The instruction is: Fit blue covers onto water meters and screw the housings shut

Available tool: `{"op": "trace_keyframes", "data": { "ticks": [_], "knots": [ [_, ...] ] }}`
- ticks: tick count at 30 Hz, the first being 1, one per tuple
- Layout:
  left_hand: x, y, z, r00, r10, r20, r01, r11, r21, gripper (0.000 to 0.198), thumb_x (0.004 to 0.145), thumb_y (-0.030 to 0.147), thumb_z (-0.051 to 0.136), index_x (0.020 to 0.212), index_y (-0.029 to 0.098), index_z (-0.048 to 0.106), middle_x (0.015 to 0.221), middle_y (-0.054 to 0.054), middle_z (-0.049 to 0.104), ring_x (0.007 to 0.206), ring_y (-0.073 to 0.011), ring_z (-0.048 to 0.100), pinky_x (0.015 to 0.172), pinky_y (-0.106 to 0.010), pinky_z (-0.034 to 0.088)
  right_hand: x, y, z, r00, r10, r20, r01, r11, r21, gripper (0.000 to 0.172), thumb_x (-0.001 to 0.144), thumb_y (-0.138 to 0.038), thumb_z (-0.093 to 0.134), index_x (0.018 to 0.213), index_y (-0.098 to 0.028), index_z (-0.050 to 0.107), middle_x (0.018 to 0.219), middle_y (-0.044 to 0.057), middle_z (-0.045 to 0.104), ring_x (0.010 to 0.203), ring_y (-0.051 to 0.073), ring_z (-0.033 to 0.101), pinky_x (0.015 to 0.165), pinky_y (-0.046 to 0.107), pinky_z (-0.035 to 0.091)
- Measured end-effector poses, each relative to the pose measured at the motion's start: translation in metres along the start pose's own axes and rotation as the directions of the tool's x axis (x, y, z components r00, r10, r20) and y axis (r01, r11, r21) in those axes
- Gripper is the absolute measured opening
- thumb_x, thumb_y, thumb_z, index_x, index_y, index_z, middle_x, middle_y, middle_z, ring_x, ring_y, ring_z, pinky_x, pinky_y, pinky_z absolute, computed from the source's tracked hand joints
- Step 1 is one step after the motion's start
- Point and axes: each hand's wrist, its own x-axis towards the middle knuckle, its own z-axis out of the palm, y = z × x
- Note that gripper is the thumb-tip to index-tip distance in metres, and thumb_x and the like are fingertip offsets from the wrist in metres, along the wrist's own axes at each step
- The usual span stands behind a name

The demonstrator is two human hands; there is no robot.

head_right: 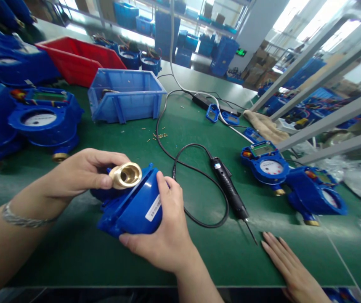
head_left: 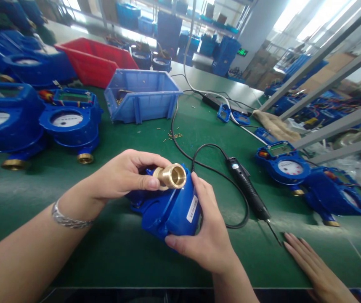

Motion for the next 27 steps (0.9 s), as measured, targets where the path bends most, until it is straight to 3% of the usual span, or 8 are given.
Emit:
{"op": "trace_keyframes", "data": {
  "ticks": [8,13,23,27],
  "knots": [
    [-0.003,0.0,0.004,0.992,-0.031,-0.119,0.028,0.999,-0.027,0.03,0.062,0.031,0.079,0.088,0.016,0.071,0.08,-0.003,0.07,0.072,-0.0142,0.061,0.064,-0.02,0.049,0.001,0.0,-0.002,0.999,-0.017,0.043,0.02,0.997,-0.074,0.107,0.054,-0.037,0.08,0.142,-0.023,0.022,0.14,0.012,0.026,0.129,0.034,0.027,0.106,0.053,0.027],
    [-0.004,0.0,0.006,0.991,-0.002,-0.13,0.002,1.0,0.007,0.028,0.063,0.032,0.078,0.087,0.018,0.072,0.08,-0.002,0.068,0.072,-0.0131,0.06,0.063,-0.018,0.048,0.004,-0.002,-0.003,0.998,-0.017,0.061,0.022,0.996,-0.087,0.108,0.053,-0.037,0.08,0.143,-0.023,0.022,0.139,0.012,0.027,0.129,0.033,0.027,0.107,0.052,0.026],
    [-0.002,0.003,0.012,0.996,0.083,0.04,-0.092,0.945,0.315,0.026,0.074,0.034,0.067,0.095,0.018,0.068,0.086,-0.002,0.065,0.079,-0.0152,0.059,0.072,-0.024,0.046,-0.004,0.001,-0.006,0.999,-0.006,0.036,0.008,0.999,-0.042,0.105,0.056,-0.04,0.079,0.142,-0.022,0.022,0.14,0.012,0.026,0.13,0.034,0.028,0.106,0.052,0.027],
    [0.003,0.006,0.024,0.99,0.101,0.099,-0.134,0.893,0.43,0.026,0.078,0.027,0.063,0.101,0.017,0.066,0.091,-0.003,0.066,0.084,-0.0155,0.06,0.077,-0.025,0.046,-0.005,0.007,-0.012,0.994,-0.01,0.109,-0.002,0.994,0.107,0.104,0.061,-0.058,0.073,0.143,-0.022,0.019,0.143,0.011,0.025,0.133,0.031,0.025,0.109,0.047,0.024]
  ]
}}
